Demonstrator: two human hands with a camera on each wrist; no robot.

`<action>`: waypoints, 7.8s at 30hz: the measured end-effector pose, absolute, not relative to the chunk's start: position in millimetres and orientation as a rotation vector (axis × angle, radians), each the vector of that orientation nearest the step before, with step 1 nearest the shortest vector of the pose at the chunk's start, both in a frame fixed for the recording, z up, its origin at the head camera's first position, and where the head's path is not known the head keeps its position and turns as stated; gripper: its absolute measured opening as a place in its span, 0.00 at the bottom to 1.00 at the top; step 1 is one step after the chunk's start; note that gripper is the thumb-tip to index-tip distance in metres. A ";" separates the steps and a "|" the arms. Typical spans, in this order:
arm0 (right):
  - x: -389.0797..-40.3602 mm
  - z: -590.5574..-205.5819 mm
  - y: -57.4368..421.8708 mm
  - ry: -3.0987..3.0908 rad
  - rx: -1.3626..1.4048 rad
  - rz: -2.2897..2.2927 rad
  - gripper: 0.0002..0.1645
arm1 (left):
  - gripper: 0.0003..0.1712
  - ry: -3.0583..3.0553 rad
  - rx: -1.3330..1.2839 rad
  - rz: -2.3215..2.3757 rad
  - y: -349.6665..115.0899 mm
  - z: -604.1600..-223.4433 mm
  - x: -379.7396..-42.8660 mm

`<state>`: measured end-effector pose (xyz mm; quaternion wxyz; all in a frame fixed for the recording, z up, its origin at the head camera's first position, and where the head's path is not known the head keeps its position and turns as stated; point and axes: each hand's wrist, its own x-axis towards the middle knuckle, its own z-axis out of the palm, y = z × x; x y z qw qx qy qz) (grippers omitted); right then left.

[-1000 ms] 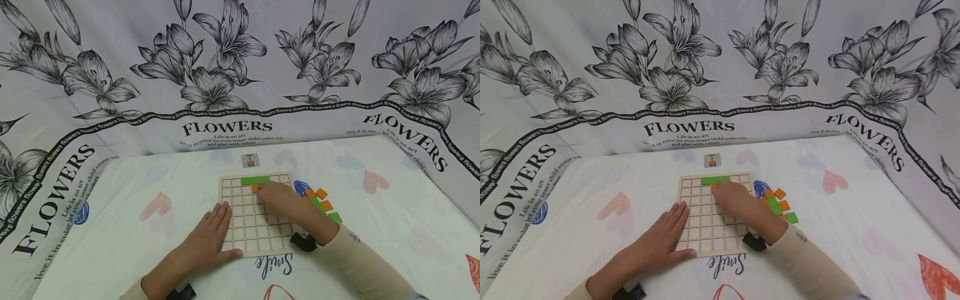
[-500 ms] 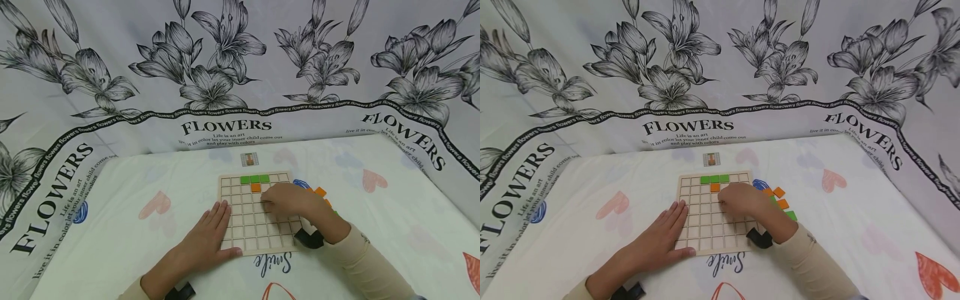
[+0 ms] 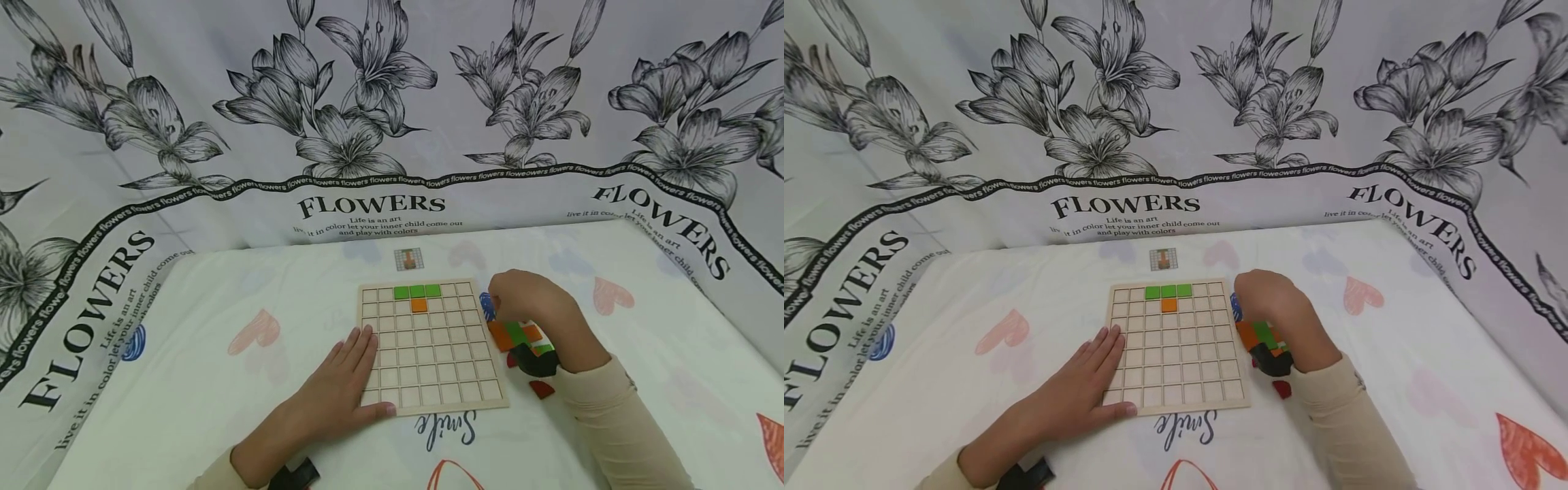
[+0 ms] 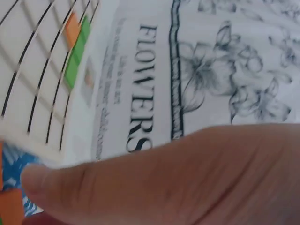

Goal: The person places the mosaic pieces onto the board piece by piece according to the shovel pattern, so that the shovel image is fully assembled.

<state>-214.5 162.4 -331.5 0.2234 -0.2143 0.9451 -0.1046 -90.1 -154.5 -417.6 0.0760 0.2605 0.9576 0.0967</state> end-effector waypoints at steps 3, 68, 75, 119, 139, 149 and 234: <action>-221.7 -335.3 167.4 2.604 -0.523 -0.258 0.05 | 0.63 2.868 0.779 0.295 -155.4 -416.8 -90.2; -253.5 -356.0 184.7 2.427 -0.657 -0.806 0.08 | 0.62 2.868 0.774 0.328 -153.3 -414.0 -90.2; -253.7 -359.5 179.4 2.457 -0.681 -0.824 0.08 | 0.62 2.875 0.778 0.311 -153.3 -413.9 -89.0; -241.9 -382.4 127.1 2.380 -0.718 -1.082 0.08 | 0.62 2.880 0.754 0.299 -152.0 -413.9 -88.8; -226.3 -393.1 98.4 2.596 -0.850 -1.031 0.05 | 0.61 2.881 0.754 0.324 -151.1 -412.1 -89.5; -223.9 -393.9 96.1 2.630 -0.892 -0.946 0.04 | 0.62 2.884 0.758 0.316 -151.1 -414.0 -90.0; -237.2 -352.6 176.5 2.384 -0.707 -0.456 0.10 | 0.63 2.903 0.759 0.299 -150.7 -418.5 -90.0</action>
